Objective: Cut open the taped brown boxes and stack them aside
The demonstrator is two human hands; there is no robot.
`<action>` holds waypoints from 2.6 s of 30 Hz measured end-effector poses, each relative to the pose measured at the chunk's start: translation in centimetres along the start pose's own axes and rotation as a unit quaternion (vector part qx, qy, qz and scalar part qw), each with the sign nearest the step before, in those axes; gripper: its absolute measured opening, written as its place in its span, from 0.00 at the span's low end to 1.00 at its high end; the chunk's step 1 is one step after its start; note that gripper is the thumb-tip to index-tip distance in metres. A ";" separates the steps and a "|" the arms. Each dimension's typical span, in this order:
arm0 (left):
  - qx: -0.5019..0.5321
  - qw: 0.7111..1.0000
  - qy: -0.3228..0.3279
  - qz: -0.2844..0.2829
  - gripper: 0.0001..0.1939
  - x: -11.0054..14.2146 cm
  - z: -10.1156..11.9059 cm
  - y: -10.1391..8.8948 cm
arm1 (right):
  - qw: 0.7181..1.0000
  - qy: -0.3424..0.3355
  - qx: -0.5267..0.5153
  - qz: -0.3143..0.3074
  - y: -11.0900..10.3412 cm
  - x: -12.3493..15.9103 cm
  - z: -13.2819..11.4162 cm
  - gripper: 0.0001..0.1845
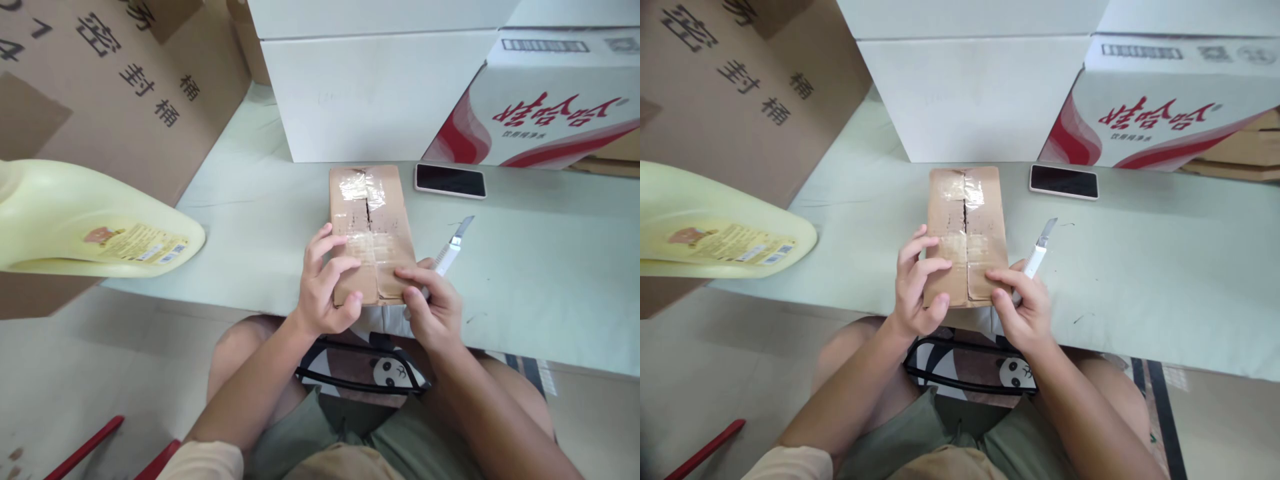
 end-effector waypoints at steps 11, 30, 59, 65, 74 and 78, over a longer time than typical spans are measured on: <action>-0.012 1.000 0.000 0.000 0.13 -0.3 0.1 -0.1 | 1.000 -0.018 -0.008 -0.007 0.2 0.1 0.1 0.11; -0.007 1.000 0.001 0.017 0.10 -0.3 -0.4 -0.2 | 0.995 -0.017 -0.082 0.058 -2.3 -0.7 1.8 0.10; -0.045 0.999 0.023 0.014 0.25 -0.4 -1.2 -0.8 | 0.994 0.099 -0.009 -0.050 0.5 -1.3 4.5 0.27; -0.034 0.999 -0.002 0.011 0.30 -0.3 -1.6 -0.9 | 0.994 0.095 -0.023 -0.058 0.5 -1.3 4.2 0.23; -0.037 0.999 0.004 0.006 0.28 -0.3 -1.6 -0.9 | 0.992 0.112 -0.021 -0.062 0.6 -1.4 4.4 0.26; -0.030 1.000 -0.001 0.005 0.27 -0.3 -1.7 -0.9 | 0.991 0.116 -0.018 -0.060 0.6 -1.4 4.5 0.27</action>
Point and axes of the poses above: each hand's wrist, its own x-axis away from the middle knuckle, its own y-axis out of the palm, z = x × y, the point moved 9 cm from there along -x, towards the middle knuckle, and after that the axes turned 8 degrees about y, right-handed, at the moved point
